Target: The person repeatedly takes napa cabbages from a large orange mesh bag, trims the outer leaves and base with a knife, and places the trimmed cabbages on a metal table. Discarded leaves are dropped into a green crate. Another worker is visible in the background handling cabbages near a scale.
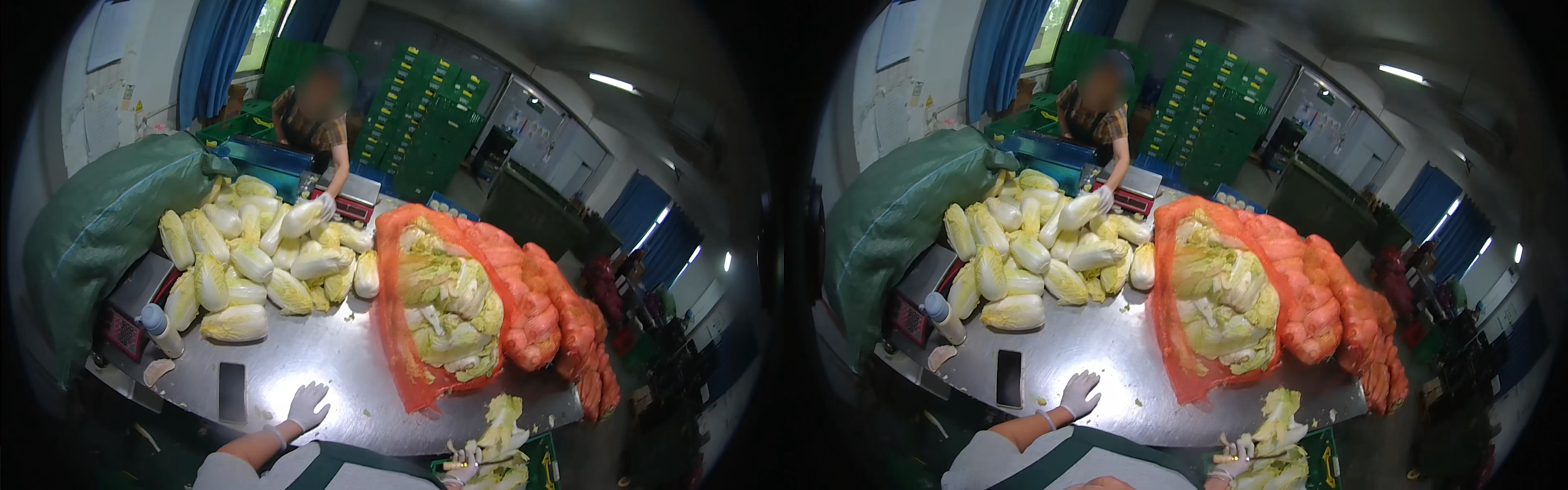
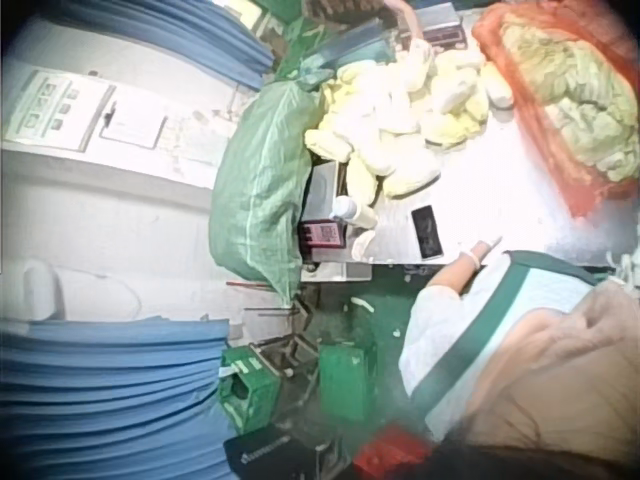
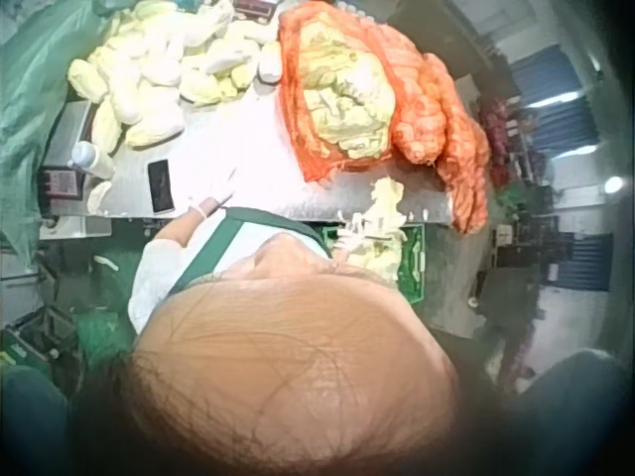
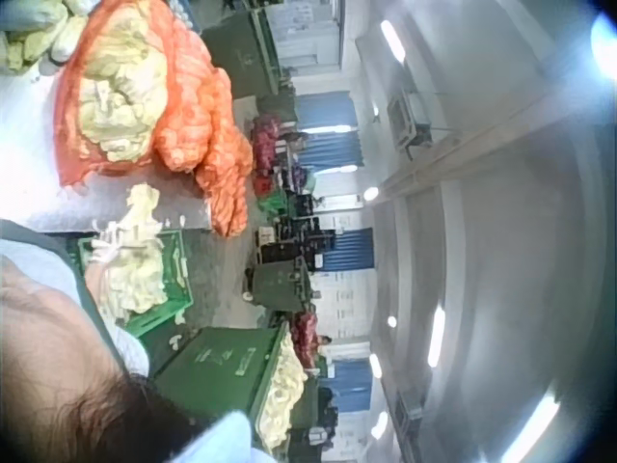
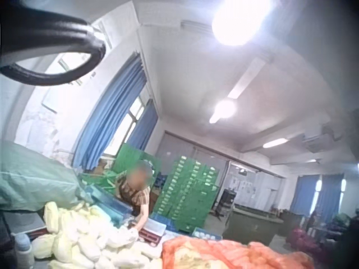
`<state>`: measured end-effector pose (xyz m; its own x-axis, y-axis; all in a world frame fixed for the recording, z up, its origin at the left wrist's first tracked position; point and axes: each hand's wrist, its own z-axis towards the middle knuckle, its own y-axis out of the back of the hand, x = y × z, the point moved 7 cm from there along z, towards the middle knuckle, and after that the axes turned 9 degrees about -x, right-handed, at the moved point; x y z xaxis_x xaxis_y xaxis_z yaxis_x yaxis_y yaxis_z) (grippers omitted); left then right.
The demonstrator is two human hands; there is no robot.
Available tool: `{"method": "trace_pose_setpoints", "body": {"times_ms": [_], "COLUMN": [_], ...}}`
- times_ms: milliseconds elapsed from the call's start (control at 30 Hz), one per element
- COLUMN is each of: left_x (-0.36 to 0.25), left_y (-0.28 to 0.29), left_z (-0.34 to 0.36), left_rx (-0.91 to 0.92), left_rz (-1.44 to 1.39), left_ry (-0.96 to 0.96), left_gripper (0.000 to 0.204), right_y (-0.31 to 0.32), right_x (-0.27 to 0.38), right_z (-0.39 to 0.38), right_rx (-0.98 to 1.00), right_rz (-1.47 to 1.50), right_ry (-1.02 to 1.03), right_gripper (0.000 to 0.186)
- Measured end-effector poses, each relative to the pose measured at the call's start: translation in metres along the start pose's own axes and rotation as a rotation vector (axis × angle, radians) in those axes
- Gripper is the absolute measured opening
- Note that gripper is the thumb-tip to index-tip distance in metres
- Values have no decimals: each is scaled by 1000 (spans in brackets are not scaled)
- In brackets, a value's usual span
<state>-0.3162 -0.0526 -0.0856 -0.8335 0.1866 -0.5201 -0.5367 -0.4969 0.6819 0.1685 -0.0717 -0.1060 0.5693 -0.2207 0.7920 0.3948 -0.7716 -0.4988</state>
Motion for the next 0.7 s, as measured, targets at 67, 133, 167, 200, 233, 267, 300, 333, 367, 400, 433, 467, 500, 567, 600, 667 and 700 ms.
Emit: {"method": "trace_pose_setpoints", "body": {"times_ms": [67, 133, 167, 200, 233, 267, 300, 333, 367, 400, 433, 467, 500, 567, 600, 667, 700], "left_x": [5, 21, 25, 28, 37, 44, 47, 55, 55, 75, 93, 100, 97, 90, 101, 128, 125], "left_y": [6, 1, -3, -3, -4, -3, 0, 6, 25, 27, 25, 42, 58, 78, 76, 62, 55], "left_z": [0, -6, -2, 1, 6, 10, 17, 34, 66, 92, 122, 160, 200, 263, 285, 332, 352], "left_rx": [5, 17, 16, 62, 71, 81, 96, 133, 145, 104, 72, -19, -113, -215, -205, -191, -162], "left_rz": [26, -85, -152, -173, -420, -660, -902, -1027, -960, -937, -920, -690, -466, -263, -173, -1, 112], "left_ry": [-4, 88, 123, 184, 357, 533, 710, 839, 764, 775, 779, 541, 301, 174, 179, 190, 124], "left_gripper": [45, 45, 45, 43, 43, 43, 43, 46, 44, 42, 40, 40, 41, 49, 55, 67, 73], "right_y": [-38, -51, -57, -59, -60, -59, -65, -61, -53, -47, -28, -25, -25, -21, -28, -33, -41], "right_x": [-10, -31, -40, -50, -62, -77, -77, -95, -111, -129, -148, -161, -168, -168, -170, -163, -160], "right_z": [-57, -69, -69, -65, -62, -59, -70, -64, -58, -48, -24, -18, -15, -15, -20, -28, -30], "right_rx": [-7, 86, 176, 226, 276, 284, 301, 335, 367, 345, 332, 355, 381, 430, 414, 368, 363], "right_rz": [-221, -363, -422, -452, -482, -477, -507, -472, -433, -453, -607, -543, -479, -361, -393, -471, -506], "right_ry": [-42, -41, -56, -79, -104, -150, -183, -258, -325, -293, -208, -269, -322, -415, -440, -442, -432], "right_gripper": [43, 43, 41, 39, 38, 34, 26, 24, 22, 22, 23, 25, 26, 29, 30, 31, 31]}}
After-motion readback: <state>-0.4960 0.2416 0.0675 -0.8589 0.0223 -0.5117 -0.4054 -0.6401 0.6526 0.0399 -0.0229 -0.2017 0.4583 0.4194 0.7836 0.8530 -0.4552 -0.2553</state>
